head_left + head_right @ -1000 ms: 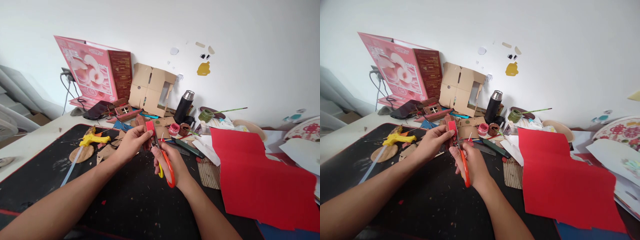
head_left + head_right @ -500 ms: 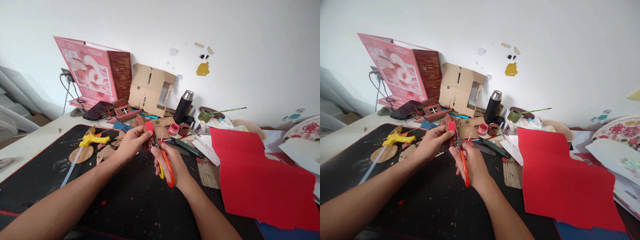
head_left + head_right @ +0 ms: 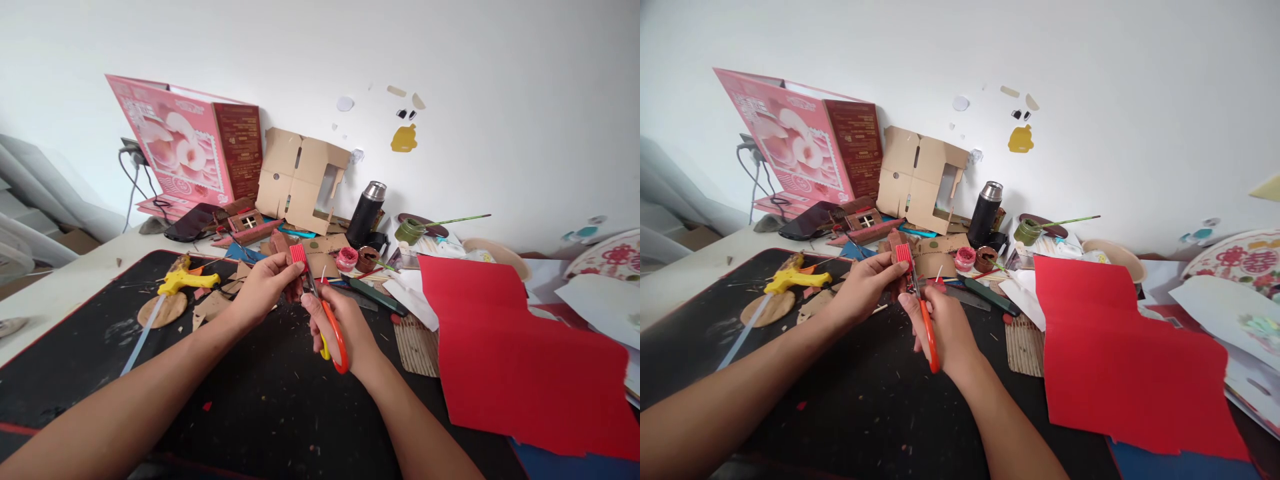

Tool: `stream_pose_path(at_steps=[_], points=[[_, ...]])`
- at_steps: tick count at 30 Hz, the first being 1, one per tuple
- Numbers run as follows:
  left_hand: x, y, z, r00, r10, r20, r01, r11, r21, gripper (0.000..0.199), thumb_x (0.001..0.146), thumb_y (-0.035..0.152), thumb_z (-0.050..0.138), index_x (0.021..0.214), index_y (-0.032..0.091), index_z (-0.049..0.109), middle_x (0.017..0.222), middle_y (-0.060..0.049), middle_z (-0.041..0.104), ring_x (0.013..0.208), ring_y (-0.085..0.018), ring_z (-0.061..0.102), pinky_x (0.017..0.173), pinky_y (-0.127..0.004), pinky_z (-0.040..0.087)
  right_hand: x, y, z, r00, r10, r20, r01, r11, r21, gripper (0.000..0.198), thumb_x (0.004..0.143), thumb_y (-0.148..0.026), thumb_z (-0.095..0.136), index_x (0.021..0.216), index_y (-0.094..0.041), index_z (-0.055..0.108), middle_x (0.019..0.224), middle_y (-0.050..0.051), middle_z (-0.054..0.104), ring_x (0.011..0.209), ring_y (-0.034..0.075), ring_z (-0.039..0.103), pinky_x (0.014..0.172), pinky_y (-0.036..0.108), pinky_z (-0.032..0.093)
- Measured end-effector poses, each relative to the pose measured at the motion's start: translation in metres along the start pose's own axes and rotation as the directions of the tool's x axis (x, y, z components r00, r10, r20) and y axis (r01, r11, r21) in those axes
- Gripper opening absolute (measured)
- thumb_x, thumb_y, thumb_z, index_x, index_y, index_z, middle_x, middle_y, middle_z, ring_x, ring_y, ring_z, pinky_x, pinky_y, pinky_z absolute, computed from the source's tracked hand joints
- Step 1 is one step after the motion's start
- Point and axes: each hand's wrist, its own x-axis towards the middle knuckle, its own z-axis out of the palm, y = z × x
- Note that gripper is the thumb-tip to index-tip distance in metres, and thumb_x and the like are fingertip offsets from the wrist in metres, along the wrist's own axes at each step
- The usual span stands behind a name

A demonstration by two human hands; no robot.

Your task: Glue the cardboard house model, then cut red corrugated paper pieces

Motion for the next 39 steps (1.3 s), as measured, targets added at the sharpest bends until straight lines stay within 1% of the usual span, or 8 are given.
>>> stream_pose_path(at_steps=[4,11,15,30,35,39], points=[[0.0,0.0,0.0,1.0,-0.004,0.005,0.004,1.0,-0.008,0.043,0.08,0.055,0.088,0.074,0.02,0.063,0.057,0.001,0.067,0.045,-0.012,0.057,0.046,-0.025,0.045,0.0,-0.001,0.0,1.0,-0.002,-0.007,0.002,1.0,-0.013,0.051,0.106,-0.072,0.054,0.099,-0.022,0.061,0.063,-0.005,0.061,0.04,0.012,0.061,0.043,0.021,0.045],[0.001,-0.001,0.0,1.0,0.002,0.011,-0.002,1.0,-0.01,0.043,0.081,0.055,0.088,0.075,0.019,0.064,0.057,0.002,0.067,0.044,-0.012,0.058,0.046,-0.024,0.046,0.001,0.004,0.0,1.0,-0.007,-0.005,0.006,0.999,-0.033,0.047,0.108,-0.068,0.053,0.104,-0.022,0.064,0.063,-0.005,0.061,0.04,0.011,0.06,0.043,0.02,0.045],[0.002,-0.003,-0.001,1.0,-0.001,0.011,0.001,1.0,-0.014,0.041,0.082,0.053,0.087,0.076,0.019,0.064,0.057,0.002,0.067,0.044,-0.011,0.057,0.046,-0.023,0.045,0.0,0.004,0.0,1.0,-0.004,-0.008,0.004,0.999,-0.038,0.046,0.109,-0.066,0.053,0.101,-0.022,0.063,0.063,-0.005,0.06,0.04,0.01,0.059,0.043,0.019,0.045],[0.002,-0.002,0.0,1.0,-0.022,0.005,0.023,1.0,-0.015,0.044,0.079,0.056,0.088,0.075,0.019,0.064,0.056,0.001,0.067,0.044,-0.012,0.057,0.044,-0.024,0.045,-0.001,-0.002,-0.002,1.0,-0.006,0.003,0.006,0.997,-0.082,0.053,0.105,-0.075,0.054,0.093,-0.023,0.058,0.058,-0.006,0.058,0.036,0.012,0.058,0.041,0.021,0.044],[0.001,-0.004,0.0,0.999,-0.052,0.008,0.052,0.998,-0.042,0.042,0.079,0.053,0.089,0.076,0.019,0.065,0.057,0.002,0.067,0.043,-0.011,0.056,0.043,-0.023,0.042,-0.002,-0.006,0.0,1.0,0.007,-0.028,-0.01,0.995,-0.104,0.056,0.104,-0.078,0.053,0.092,-0.023,0.057,0.056,-0.005,0.057,0.035,0.012,0.056,0.041,0.022,0.042],[0.001,-0.005,0.0,0.999,-0.046,0.008,0.046,0.998,-0.042,0.041,0.08,0.052,0.088,0.076,0.019,0.065,0.057,0.002,0.067,0.044,-0.011,0.056,0.044,-0.022,0.043,-0.003,-0.008,0.0,1.0,0.01,-0.026,-0.013,0.992,-0.127,0.056,0.104,-0.078,0.052,0.091,-0.024,0.057,0.054,-0.005,0.057,0.035,0.012,0.055,0.042,0.022,0.042]])
